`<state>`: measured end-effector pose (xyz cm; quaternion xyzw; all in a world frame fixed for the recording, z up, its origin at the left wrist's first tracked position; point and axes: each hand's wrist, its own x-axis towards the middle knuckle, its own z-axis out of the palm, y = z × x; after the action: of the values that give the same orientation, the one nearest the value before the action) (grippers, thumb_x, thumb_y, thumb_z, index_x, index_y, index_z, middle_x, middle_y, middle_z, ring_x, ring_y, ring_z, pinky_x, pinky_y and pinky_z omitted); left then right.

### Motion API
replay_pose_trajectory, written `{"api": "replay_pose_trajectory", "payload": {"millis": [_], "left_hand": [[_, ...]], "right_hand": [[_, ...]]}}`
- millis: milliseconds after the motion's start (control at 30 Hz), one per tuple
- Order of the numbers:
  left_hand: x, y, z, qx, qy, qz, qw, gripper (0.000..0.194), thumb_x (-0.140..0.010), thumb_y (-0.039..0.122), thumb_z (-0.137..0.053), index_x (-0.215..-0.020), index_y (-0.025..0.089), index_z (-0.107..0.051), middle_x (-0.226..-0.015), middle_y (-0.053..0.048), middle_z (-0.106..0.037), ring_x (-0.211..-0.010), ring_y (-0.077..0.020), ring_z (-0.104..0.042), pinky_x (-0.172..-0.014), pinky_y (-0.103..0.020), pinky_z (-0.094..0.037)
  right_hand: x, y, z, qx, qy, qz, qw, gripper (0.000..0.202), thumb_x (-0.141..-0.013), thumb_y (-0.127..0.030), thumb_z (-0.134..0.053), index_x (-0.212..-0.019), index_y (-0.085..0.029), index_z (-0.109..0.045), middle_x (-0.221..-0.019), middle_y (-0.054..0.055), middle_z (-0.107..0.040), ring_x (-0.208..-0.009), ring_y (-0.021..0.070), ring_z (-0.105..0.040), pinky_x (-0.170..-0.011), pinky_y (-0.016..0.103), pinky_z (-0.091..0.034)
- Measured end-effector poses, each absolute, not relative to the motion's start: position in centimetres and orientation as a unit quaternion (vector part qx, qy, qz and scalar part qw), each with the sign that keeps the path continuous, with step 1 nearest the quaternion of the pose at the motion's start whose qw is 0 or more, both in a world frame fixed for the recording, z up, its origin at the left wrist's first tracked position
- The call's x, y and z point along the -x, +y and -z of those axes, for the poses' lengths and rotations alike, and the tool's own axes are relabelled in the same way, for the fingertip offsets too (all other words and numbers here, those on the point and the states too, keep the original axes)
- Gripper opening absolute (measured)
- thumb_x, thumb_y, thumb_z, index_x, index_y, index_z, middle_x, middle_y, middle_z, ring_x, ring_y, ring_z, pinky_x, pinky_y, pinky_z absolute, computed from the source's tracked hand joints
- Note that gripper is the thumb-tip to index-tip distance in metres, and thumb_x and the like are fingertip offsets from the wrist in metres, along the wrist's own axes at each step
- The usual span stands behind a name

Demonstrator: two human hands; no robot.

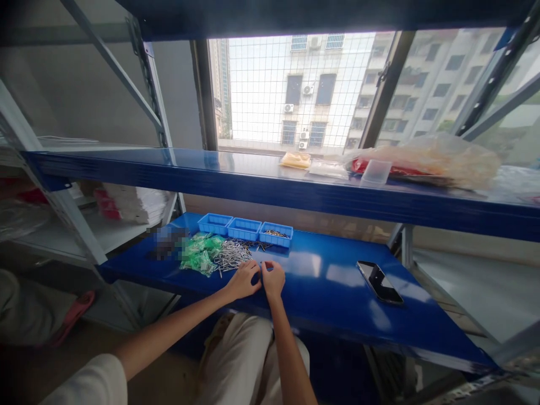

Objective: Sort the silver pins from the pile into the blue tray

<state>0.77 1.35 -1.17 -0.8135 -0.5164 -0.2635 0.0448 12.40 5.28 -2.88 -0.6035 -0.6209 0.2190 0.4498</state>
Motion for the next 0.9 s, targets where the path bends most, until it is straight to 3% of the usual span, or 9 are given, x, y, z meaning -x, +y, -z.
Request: {"api": "replay_pose_trajectory", "payload": {"millis": [533,900], "left_hand": [[-2.0,0.5,2.2,0.809,-0.524,0.268,-0.008,0.029,-0.073,0.022,-0.048,-0.101,0.019,-0.049,-0.100,-0.009,-0.053,-0.098,-0.0245,-0.046,-0.088,-0.041,-0.038],[-2.4,-0.7,2.0,0.797,-0.537,0.266,-0.074,0.025,-0.074,0.024,-0.046,-0.099,0.019,-0.049,-0.100,-0.008,-0.051,-0.096,-0.0236,-0.044,-0.087,-0.040,-0.038]], "right_hand": [[-14.0,3.9,2.8,0.602,-0.638,-0.210,0.432,0.031,-0.072,-0.045,-0.049,-0.076,-0.020,-0.067,-0.076,0.006,-0.068,-0.057,0.0181,-0.061,-0.058,0.028,-0.046],[-14.4,3.0,2.8,0.650,-0.614,-0.222,0.389,0.026,-0.068,-0.046,-0.054,-0.074,-0.024,-0.067,-0.071,0.003,-0.068,-0.057,0.0179,-0.060,-0.056,0.027,-0.045]]}}
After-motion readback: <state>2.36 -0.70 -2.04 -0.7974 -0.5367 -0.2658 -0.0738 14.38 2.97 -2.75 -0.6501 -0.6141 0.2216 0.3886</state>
